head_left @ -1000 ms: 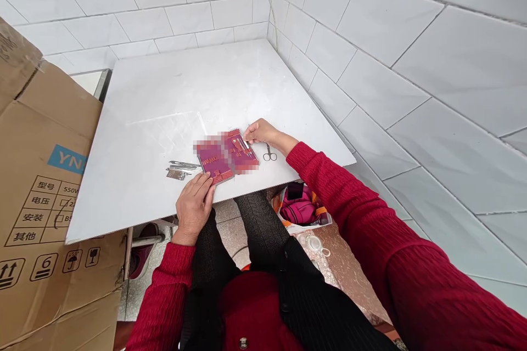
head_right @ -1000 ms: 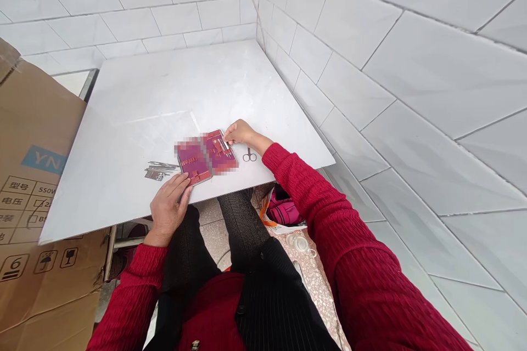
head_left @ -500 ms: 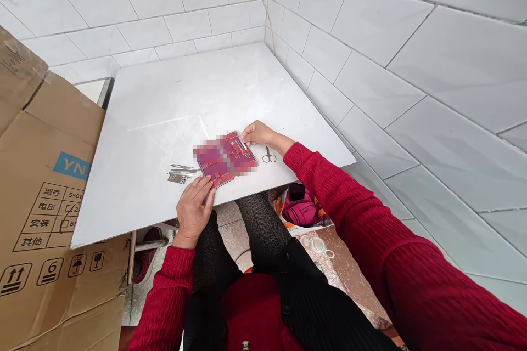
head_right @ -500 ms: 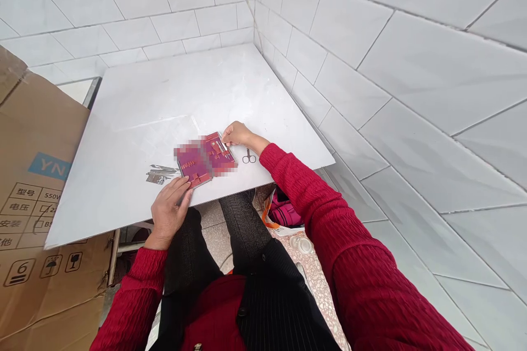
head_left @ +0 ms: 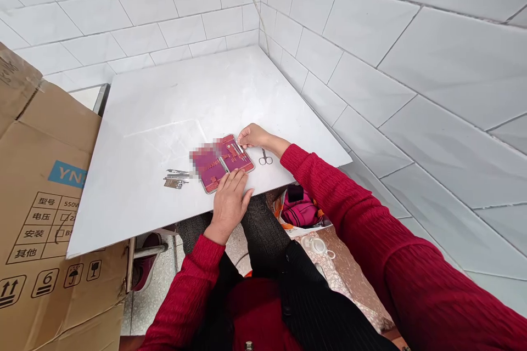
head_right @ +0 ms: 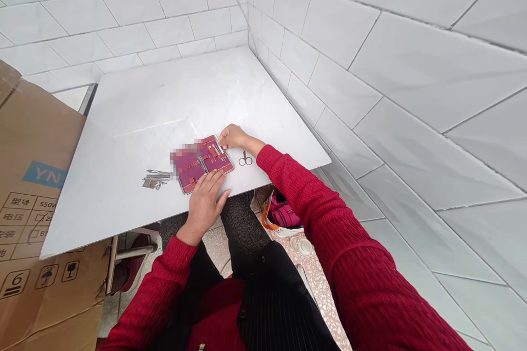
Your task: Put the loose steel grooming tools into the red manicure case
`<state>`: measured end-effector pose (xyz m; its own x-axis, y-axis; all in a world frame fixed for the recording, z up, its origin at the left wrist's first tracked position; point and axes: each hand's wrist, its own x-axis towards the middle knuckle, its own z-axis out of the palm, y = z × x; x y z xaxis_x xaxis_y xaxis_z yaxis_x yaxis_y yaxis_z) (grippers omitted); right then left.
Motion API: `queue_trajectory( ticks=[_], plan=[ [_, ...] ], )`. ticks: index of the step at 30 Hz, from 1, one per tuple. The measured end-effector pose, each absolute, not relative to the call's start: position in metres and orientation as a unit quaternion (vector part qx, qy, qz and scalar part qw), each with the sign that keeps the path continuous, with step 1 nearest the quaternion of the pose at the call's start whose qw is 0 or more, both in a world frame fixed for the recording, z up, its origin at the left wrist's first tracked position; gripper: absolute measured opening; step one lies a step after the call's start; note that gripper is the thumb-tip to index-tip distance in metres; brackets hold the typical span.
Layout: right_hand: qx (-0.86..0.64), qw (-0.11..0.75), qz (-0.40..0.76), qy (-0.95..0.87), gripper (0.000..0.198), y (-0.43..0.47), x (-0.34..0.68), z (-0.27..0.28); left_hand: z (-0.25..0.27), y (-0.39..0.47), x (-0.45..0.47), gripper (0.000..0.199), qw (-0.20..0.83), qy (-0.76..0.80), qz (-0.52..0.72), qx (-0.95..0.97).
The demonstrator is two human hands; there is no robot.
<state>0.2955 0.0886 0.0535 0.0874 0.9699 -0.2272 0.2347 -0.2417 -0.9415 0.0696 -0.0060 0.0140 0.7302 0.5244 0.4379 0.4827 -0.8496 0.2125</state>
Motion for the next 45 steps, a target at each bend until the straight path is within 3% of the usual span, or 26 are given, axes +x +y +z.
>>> queue_trajectory(
  ticks=[12,21,29,45],
  plan=[
    [-0.589,0.391,0.491,-0.51,0.018,0.091,0.294,0.055,0.006,0.001,0.056,0.027,0.083,0.249,0.283,0.922],
    [-0.608,0.354,0.489,-0.515,0.018,0.092,0.296,0.056,0.01,0.011,0.071,0.032,0.045,0.299,0.261,0.917],
    [-0.619,0.365,0.472,-0.51,0.025,0.097,0.29,0.059,0.003,0.021,0.064,0.042,0.078,0.275,0.255,0.924],
    [-0.615,0.384,0.474,-0.5,0.024,0.101,0.289,0.056,0.004,0.021,0.064,0.04,0.081,0.269,0.263,0.923]
  ],
)
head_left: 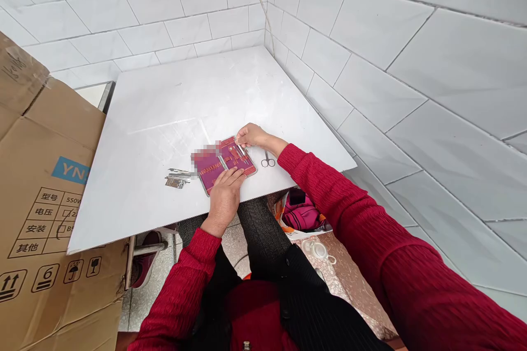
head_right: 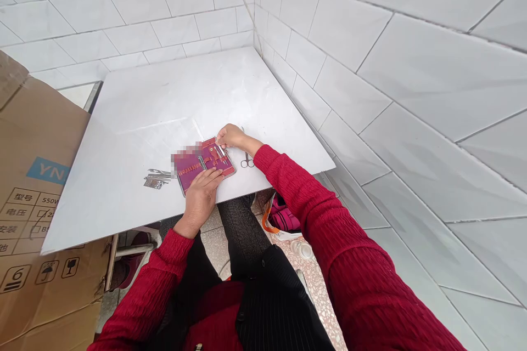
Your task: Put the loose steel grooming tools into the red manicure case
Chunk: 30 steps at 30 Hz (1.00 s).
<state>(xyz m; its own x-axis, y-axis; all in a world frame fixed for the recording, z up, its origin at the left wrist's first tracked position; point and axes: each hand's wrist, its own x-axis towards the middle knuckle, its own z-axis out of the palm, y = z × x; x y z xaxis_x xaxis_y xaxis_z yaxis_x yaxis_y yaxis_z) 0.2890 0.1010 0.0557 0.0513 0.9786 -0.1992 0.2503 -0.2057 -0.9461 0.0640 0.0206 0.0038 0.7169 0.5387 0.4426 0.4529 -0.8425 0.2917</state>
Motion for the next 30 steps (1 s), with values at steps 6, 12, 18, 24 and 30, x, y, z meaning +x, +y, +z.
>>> queue_trajectory(
  ticks=[6,12,18,24,30],
  plan=[
    [-0.609,0.403,0.469,-0.497,0.022,0.1,0.288,0.053,0.004,0.02,0.065,0.037,0.082,0.275,0.27,0.919],
    [-0.621,0.389,0.462,-0.5,0.019,0.103,0.288,0.051,0.003,0.019,0.065,0.04,0.084,0.273,0.275,0.918],
    [-0.617,0.362,0.453,-0.533,0.022,0.104,0.288,0.057,0.003,0.018,0.066,0.038,0.082,0.275,0.273,0.918],
    [-0.668,0.264,0.372,-0.588,0.028,0.107,0.281,0.069,0.004,0.017,0.066,0.039,0.081,0.278,0.267,0.919],
    [-0.707,0.204,0.315,-0.599,0.025,0.103,0.276,0.076,0.003,0.016,0.065,0.039,0.086,0.272,0.269,0.92]
  ],
)
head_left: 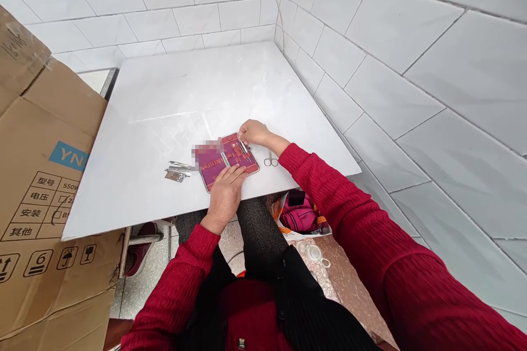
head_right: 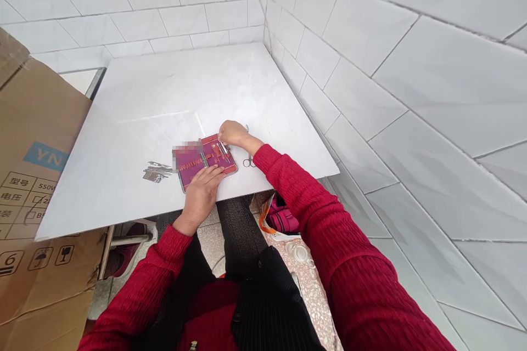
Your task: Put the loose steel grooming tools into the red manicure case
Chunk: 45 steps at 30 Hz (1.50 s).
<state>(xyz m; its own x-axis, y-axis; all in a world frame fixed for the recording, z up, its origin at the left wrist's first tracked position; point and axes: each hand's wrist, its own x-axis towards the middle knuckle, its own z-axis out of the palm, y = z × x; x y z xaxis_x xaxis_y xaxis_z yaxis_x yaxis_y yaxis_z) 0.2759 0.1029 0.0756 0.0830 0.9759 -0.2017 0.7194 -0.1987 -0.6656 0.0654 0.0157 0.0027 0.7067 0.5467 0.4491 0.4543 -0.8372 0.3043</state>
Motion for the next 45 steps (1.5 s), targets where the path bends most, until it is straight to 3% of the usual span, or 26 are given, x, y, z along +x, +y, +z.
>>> queue_trajectory(
  ticks=[10,18,30,37,45],
  plan=[
    [-0.74,0.083,0.208,-0.634,0.018,0.097,0.265,0.08,0.004,0.012,0.066,0.041,0.073,0.277,0.262,0.922],
    [-0.736,0.042,0.118,-0.665,0.022,0.085,0.258,0.077,0.003,0.009,0.067,0.041,0.07,0.293,0.25,0.92],
    [-0.758,0.126,0.098,-0.633,0.019,0.103,0.276,0.086,0.003,0.009,0.066,0.042,0.065,0.289,0.241,0.924],
    [-0.805,0.047,0.123,-0.578,0.02,0.088,0.303,0.083,0.007,0.008,0.066,0.042,0.064,0.29,0.233,0.926],
    [-0.78,0.072,0.08,-0.616,0.019,0.07,0.277,0.086,0.005,0.008,0.067,0.039,0.063,0.294,0.244,0.922]
  ],
)
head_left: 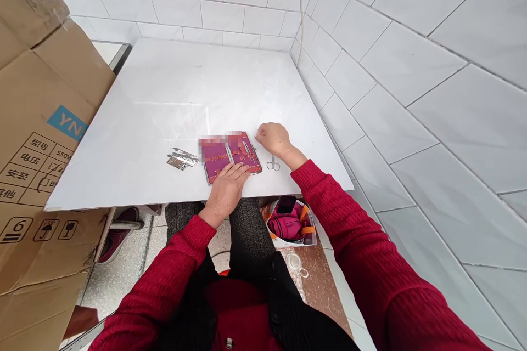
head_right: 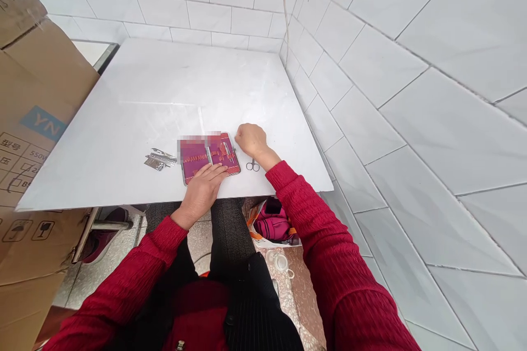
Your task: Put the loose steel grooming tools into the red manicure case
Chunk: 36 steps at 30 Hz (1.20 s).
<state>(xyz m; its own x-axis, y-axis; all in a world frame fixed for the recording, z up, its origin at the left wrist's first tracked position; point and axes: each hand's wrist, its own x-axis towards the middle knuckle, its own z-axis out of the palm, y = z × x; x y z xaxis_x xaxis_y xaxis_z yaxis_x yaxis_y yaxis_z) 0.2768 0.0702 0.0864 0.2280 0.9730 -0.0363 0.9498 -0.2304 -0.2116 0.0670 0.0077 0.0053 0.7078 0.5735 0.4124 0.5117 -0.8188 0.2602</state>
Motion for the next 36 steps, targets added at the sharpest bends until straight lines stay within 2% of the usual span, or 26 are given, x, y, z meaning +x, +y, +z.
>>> queue_trajectory(
  ticks=[5,11,15,18,24,31,36],
  plan=[
    [-0.756,-0.006,0.098,-0.648,0.017,0.067,0.246,0.093,0.003,0.009,0.067,0.038,0.067,0.287,0.258,0.92],
    [-0.761,-0.037,0.086,-0.642,0.017,0.087,0.231,0.093,0.0,0.01,0.067,0.038,0.072,0.281,0.258,0.922],
    [-0.75,-0.093,0.131,-0.642,0.01,0.103,0.227,0.095,-0.001,0.01,0.067,0.037,0.068,0.282,0.259,0.921],
    [-0.747,-0.103,0.179,-0.632,0.003,0.107,0.224,0.097,-0.002,0.01,0.067,0.036,0.067,0.283,0.268,0.918],
    [-0.766,-0.033,0.241,-0.595,0.023,0.101,0.226,0.095,-0.004,0.011,0.067,0.037,0.063,0.278,0.274,0.919],
    [-0.788,0.076,0.289,-0.538,0.017,0.108,0.236,0.096,-0.004,0.011,0.067,0.038,0.076,0.279,0.263,0.921],
    [-0.789,0.138,0.279,-0.53,0.017,0.121,0.253,0.099,-0.002,0.011,0.067,0.04,0.079,0.282,0.263,0.919]
  ],
)
